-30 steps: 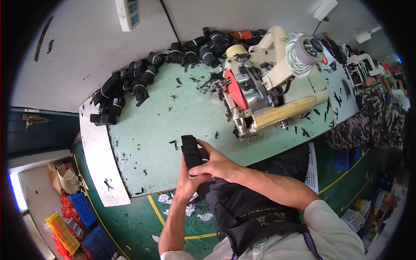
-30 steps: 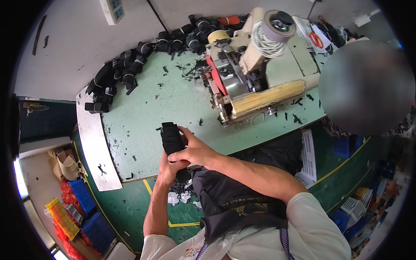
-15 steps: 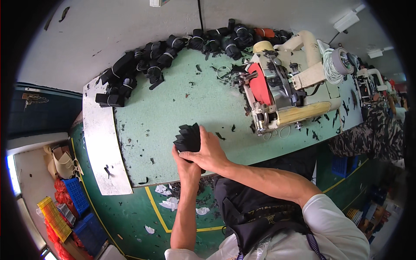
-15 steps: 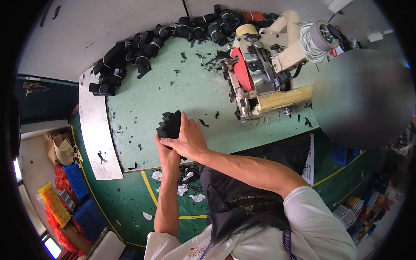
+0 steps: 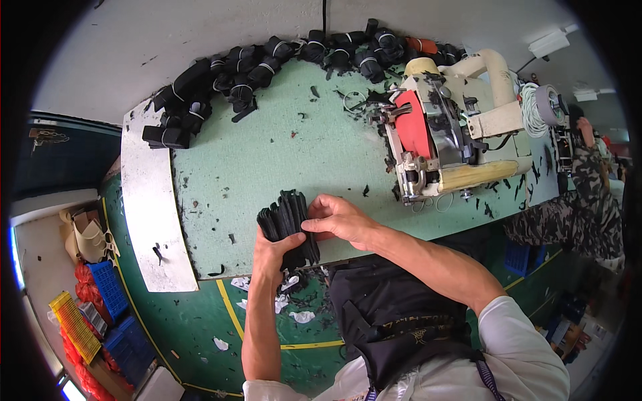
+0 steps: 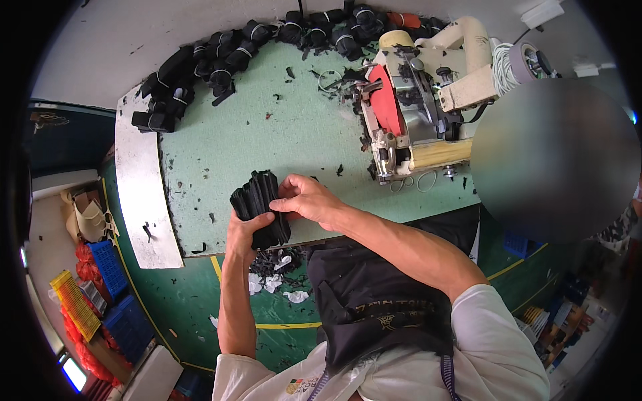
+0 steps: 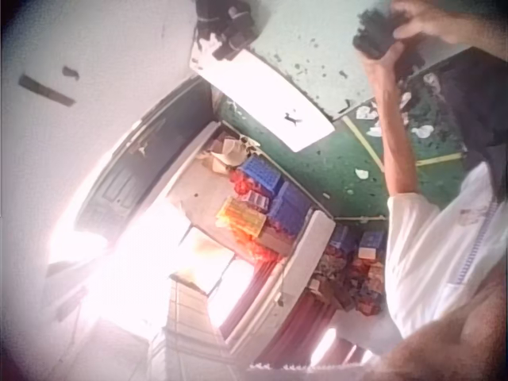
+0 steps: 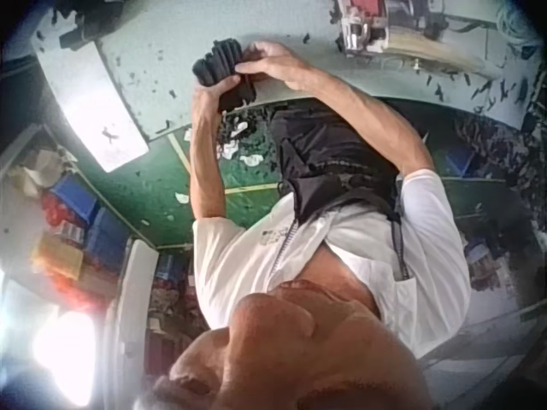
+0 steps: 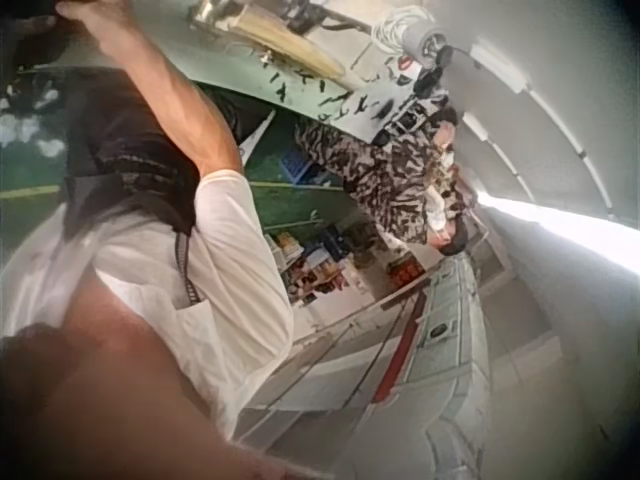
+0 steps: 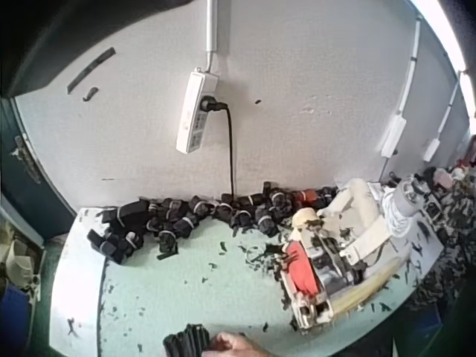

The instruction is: The person feeds leather parts through a skiving machine, sorts bundles of strips by hand, opens the machine cover to clean debris from the interior, and feeds the strips through the machine to skive their edges.

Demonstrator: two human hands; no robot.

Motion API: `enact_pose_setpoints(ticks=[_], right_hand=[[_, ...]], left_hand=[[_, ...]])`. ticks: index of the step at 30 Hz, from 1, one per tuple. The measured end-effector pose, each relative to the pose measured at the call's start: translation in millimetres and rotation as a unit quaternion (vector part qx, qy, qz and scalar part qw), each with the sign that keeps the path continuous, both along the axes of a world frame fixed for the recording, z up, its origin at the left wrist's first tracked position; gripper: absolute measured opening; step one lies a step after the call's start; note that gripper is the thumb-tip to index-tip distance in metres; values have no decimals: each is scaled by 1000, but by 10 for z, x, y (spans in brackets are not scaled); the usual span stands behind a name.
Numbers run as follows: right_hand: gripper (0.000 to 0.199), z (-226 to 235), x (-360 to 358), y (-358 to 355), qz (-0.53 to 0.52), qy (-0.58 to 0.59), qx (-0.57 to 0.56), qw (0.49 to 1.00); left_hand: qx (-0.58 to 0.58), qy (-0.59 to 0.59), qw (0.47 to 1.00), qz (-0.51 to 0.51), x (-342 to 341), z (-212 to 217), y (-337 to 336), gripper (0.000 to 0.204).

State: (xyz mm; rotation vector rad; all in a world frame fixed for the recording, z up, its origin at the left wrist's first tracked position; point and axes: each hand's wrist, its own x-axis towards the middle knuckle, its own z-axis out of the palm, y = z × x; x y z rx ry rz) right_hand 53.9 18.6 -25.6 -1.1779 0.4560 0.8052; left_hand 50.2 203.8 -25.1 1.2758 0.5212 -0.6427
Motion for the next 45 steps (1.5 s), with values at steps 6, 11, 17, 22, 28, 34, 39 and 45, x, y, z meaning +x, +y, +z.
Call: enact_pose_setpoints(ticks=[6,11,17,22,28,34,39,45], right_hand=[[36,-148,-45,64,-25,-20,10,999],[54,-114,-29,159,3,-53,-45,998],[58,-88,-49,180,3,-84,-73,994],[47,-54,-90,236,-102,-55,27,993],[42,-58,-118,328,-174,-36,40,983],[46,-126,-110,243,-193,-49,-113,973],[46,-203,-185,362,-158,-143,-215,953],[47,-45,-177,164,-152,-94,-162,970]], left_hand=[[39,1,999,-20,6,35,13,67],[64,-20,996,-55,3,50,83,68],[30,-56,994,-87,-21,109,58,66],[-53,-17,998,-41,-38,92,97,61],[-77,-30,997,-2,-59,101,101,50],[290,-170,939,-72,101,-220,442,54],[690,-303,622,-211,314,-137,842,66],[741,-232,577,-253,496,-266,863,78]])
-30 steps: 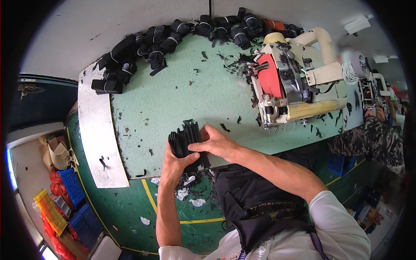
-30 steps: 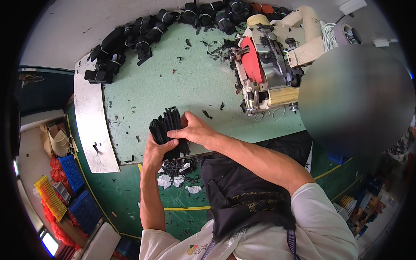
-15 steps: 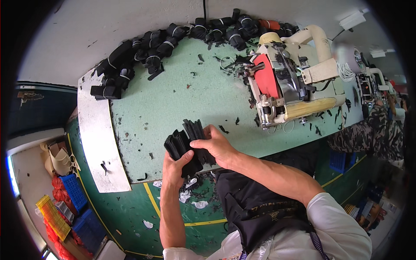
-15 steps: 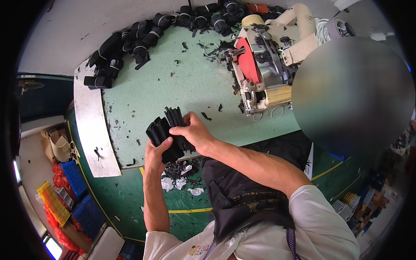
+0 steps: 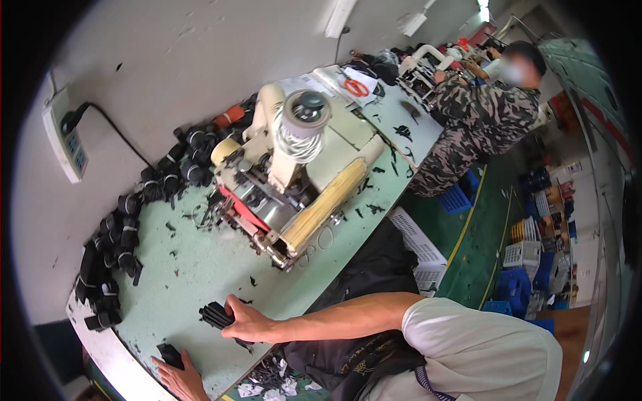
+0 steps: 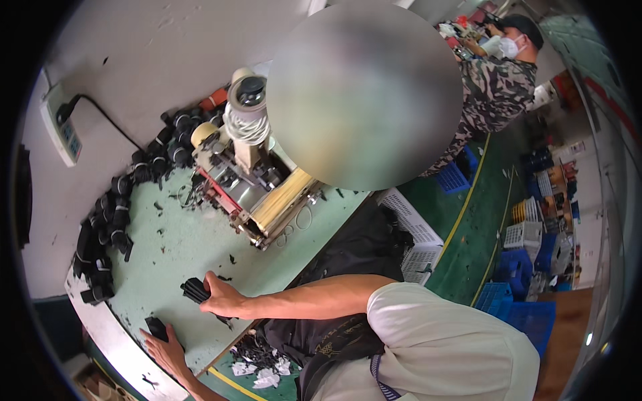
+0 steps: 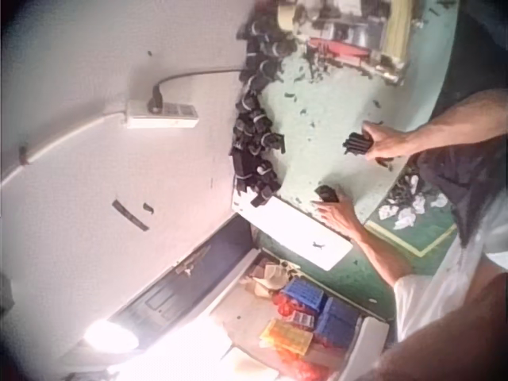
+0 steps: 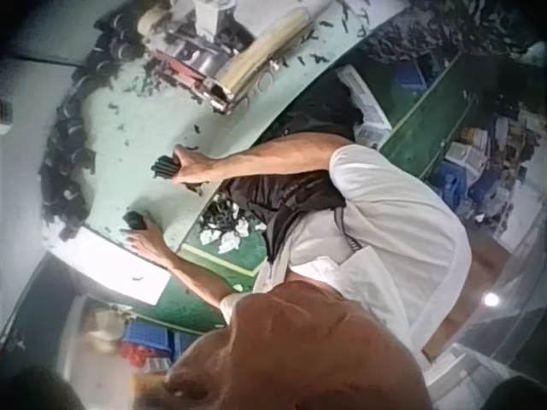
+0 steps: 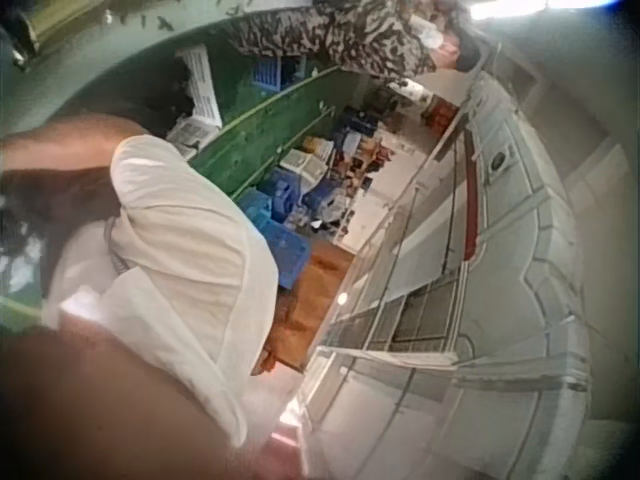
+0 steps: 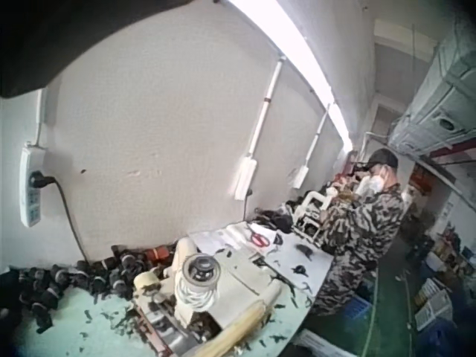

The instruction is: The person feeds leather parts through a skiving machine, sorts bundles of strips by hand, opens the machine cover to clean debris from the interior, and feeds the strips through the machine to skive their edges.

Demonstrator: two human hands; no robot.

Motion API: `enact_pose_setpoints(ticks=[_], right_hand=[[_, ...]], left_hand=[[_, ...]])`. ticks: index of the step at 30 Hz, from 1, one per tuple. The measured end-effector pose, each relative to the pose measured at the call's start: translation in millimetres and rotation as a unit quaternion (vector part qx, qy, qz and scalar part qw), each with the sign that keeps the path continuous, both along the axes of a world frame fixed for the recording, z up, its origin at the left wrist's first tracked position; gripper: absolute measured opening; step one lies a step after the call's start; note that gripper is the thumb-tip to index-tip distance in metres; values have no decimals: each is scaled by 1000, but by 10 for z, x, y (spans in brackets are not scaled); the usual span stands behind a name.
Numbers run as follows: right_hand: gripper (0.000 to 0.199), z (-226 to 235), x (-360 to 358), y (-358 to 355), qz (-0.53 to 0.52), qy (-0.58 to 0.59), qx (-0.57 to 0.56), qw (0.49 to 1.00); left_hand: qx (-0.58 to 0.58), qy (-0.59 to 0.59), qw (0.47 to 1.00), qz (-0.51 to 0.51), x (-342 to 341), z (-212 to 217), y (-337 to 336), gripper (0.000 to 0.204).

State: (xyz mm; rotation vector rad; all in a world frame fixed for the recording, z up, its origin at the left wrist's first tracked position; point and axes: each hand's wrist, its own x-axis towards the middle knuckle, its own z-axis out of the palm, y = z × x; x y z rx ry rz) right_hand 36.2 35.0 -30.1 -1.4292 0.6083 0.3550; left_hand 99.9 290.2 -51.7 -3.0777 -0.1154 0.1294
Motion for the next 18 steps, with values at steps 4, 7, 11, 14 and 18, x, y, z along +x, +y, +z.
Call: enact_pose_setpoints(ticks=[4,7,11,14,18], right_hand=[[46,43,1,-88,-17,21,4,1000],[46,97,-20,-104,-48,12,9,999],[45,179,-63,-3,-58,-2,83,995],[44,274,-121,-19,-58,-2,108,993],[47,241,-213,-27,-15,0,110,994]], left_hand=[[2,-77,996,-41,-70,211,-150,79],[-174,-57,982,-53,-263,549,-387,79],[-707,286,646,31,-658,683,-1240,75],[-730,256,631,57,-741,579,-1310,74],[-701,204,683,15,-861,253,-1307,60]])
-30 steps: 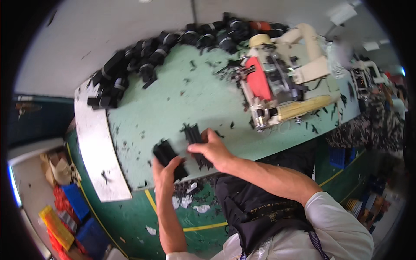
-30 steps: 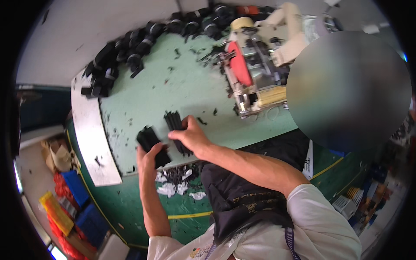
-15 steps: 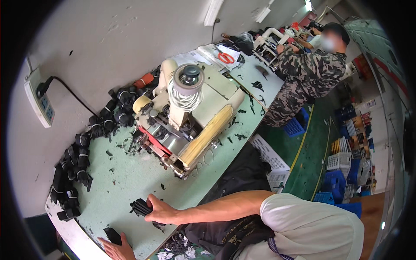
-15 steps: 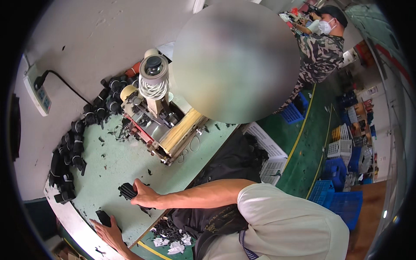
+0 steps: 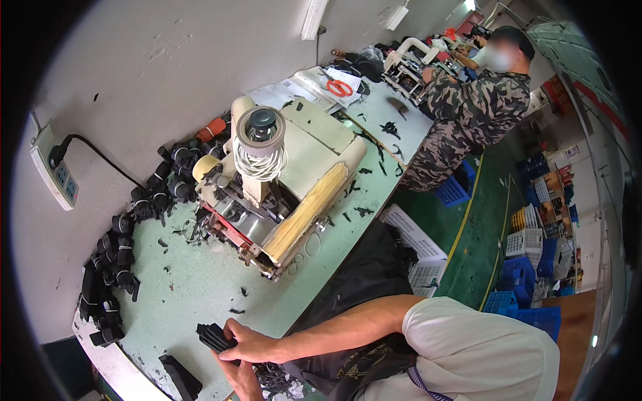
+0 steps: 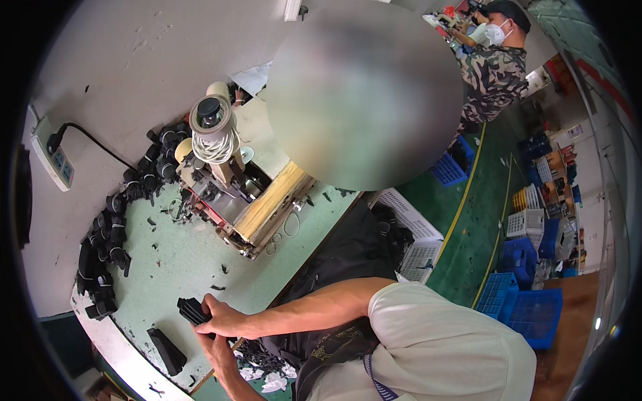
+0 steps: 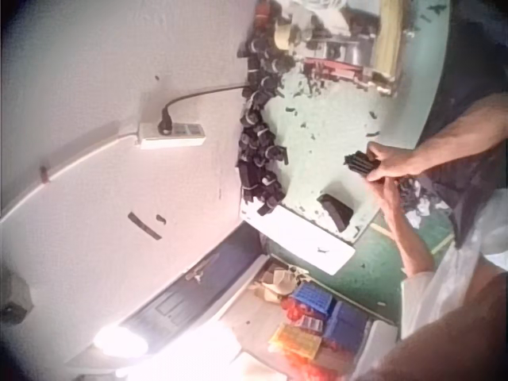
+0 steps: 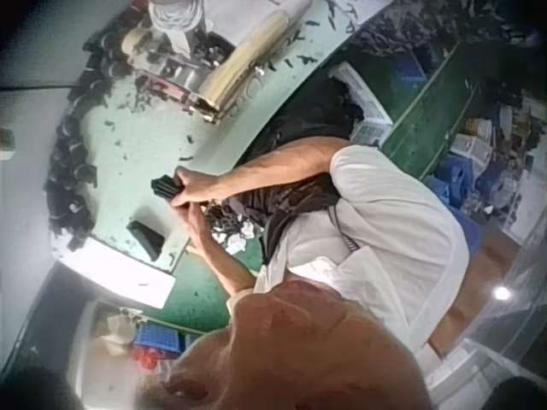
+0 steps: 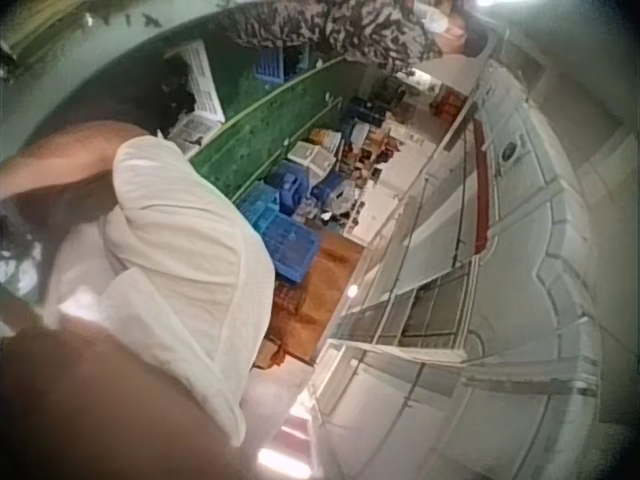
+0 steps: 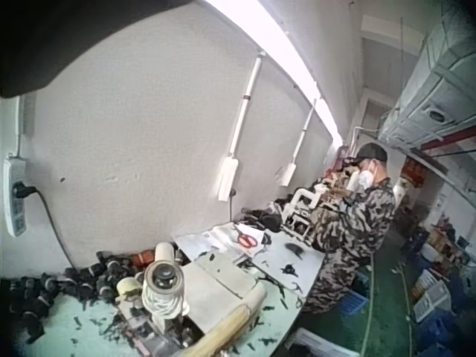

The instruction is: The person feeds leather parts through a skiving machine, sorts bundles of strips by hand, opens the machine cover to clean debris from the interior, and feeds the strips through the machine to skive their edges.

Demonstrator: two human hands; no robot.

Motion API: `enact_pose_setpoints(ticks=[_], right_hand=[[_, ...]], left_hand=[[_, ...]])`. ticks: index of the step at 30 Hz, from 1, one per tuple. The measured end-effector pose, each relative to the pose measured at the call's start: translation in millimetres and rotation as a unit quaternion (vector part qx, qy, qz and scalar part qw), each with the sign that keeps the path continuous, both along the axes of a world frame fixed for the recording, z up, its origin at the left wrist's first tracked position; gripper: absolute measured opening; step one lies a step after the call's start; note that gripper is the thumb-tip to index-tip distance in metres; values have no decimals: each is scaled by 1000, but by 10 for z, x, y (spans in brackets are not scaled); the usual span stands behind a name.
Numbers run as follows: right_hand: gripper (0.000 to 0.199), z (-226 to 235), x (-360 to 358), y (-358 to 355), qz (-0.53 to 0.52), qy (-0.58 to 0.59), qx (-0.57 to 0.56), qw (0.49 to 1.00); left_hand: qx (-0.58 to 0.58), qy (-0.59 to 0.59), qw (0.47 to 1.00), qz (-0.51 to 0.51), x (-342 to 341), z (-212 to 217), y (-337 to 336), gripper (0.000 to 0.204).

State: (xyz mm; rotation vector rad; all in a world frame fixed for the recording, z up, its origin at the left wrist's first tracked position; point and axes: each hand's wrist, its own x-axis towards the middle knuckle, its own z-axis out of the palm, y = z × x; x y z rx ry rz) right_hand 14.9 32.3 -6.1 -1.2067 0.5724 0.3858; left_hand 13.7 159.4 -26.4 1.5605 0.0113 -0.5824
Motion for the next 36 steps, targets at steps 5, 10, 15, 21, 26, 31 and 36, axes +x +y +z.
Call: enact_pose_setpoints(ticks=[5,10,15,21,26,31,36], right_hand=[[27,-124,-43,40,145,-256,-177,939],[54,-365,73,-452,88,-298,-578,754],[28,-490,-774,305,422,-474,-297,714],[19,-6,-173,-167,130,-190,-227,946],[34,-86,-76,-135,137,-119,-41,983],[33,-138,-90,-90,135,-110,-19,985],[18,-114,-89,-243,79,-104,55,990]], left_hand=[[-105,118,977,142,-109,181,274,46],[-153,138,939,276,-189,416,604,50],[-147,142,942,266,-243,451,570,41],[-50,150,974,163,-154,432,381,37],[58,66,995,53,-146,421,169,56],[-58,109,989,82,-177,283,366,47],[-53,182,979,73,-24,268,285,39]])
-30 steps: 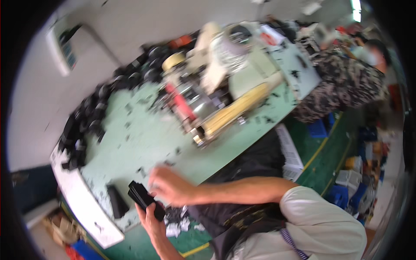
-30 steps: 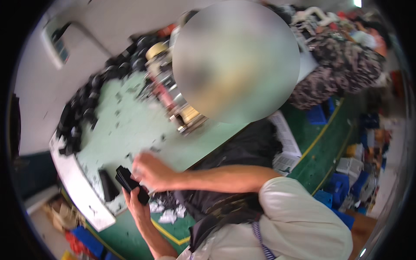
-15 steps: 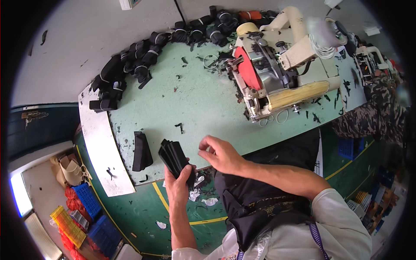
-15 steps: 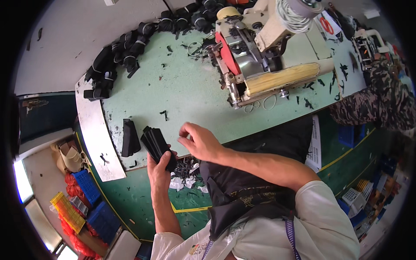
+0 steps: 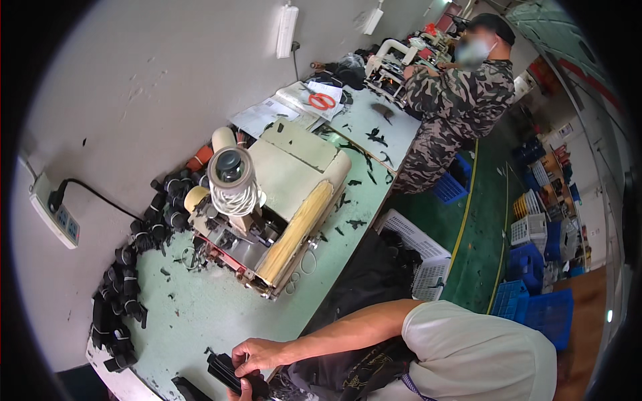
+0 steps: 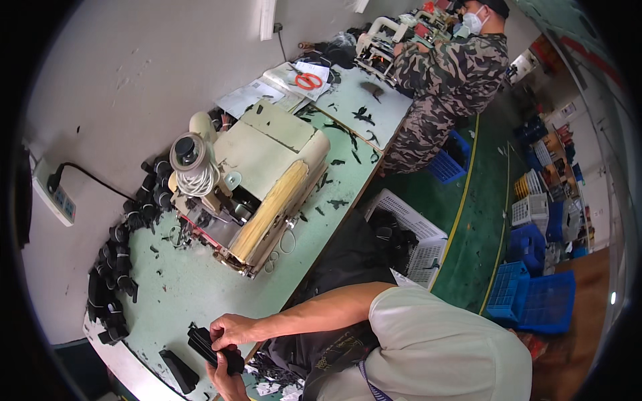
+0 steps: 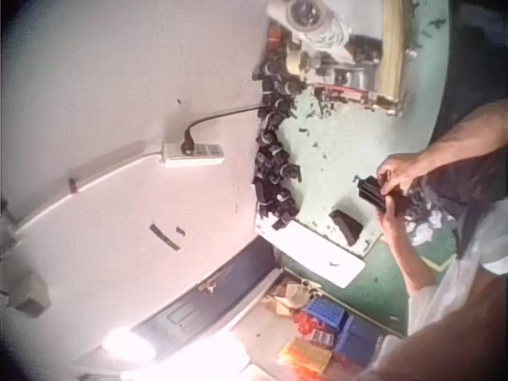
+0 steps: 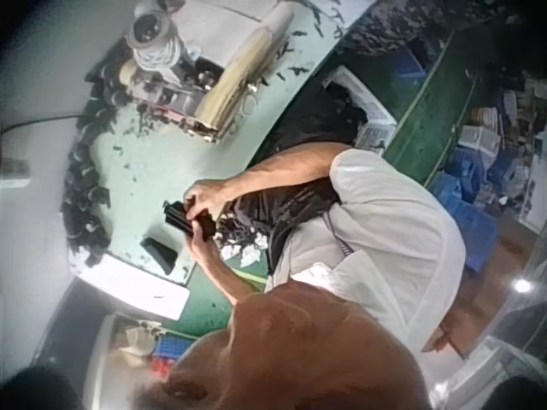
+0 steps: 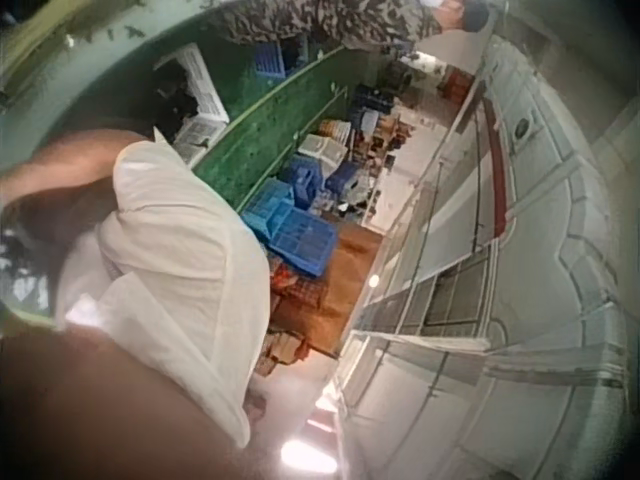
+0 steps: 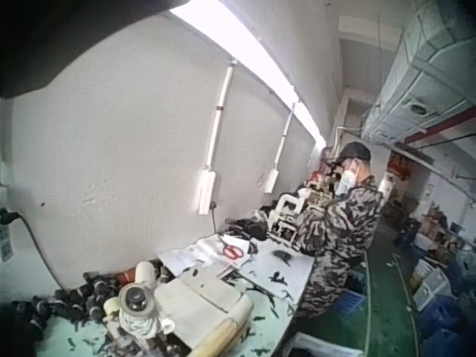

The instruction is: The person feeds leather parts through a skiving machine, sorts bundles of strips by hand, opens the machine cover to clean debris from the interior, and feeds the strips through the machine to skive their edges.

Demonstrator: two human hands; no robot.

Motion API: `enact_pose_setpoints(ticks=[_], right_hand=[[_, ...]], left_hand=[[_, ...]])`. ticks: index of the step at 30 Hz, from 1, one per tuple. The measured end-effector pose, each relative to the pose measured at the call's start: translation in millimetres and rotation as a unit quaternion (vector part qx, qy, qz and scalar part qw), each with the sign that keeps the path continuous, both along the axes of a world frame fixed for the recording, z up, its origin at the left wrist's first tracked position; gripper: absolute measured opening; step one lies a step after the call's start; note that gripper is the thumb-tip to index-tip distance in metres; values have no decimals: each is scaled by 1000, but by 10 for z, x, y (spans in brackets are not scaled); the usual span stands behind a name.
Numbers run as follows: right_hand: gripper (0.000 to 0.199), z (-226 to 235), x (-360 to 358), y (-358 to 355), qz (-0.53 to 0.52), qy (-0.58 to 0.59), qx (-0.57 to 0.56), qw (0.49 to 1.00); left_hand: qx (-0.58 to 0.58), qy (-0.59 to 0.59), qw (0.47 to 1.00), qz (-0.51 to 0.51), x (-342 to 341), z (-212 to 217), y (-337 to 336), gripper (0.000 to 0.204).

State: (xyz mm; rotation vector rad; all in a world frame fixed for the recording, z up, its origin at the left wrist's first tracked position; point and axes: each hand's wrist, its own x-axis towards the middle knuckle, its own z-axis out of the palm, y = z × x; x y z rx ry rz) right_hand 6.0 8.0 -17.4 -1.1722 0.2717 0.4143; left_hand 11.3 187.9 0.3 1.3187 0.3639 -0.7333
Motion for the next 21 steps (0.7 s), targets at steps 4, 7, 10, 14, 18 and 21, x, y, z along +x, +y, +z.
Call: enact_pose_setpoints(ticks=[4,7,10,14,18,21], right_hand=[[17,-9,-13,-49,5,9,27,1000],[15,-122,-25,-48,3,30,23,999],[15,-147,-32,38,7,-65,-179,982],[19,-173,-13,92,-58,-191,-248,948],[22,-238,179,-19,-80,-137,-305,939],[19,-251,277,-318,-138,-103,-341,924]], left_hand=[[-3,17,1000,12,19,52,-124,37],[15,23,999,30,5,-48,-156,38],[39,20,998,54,-25,-181,-91,45],[82,-99,981,146,-5,-387,-128,40],[56,-64,962,261,31,-226,31,27],[24,-45,949,312,50,-283,154,25]])
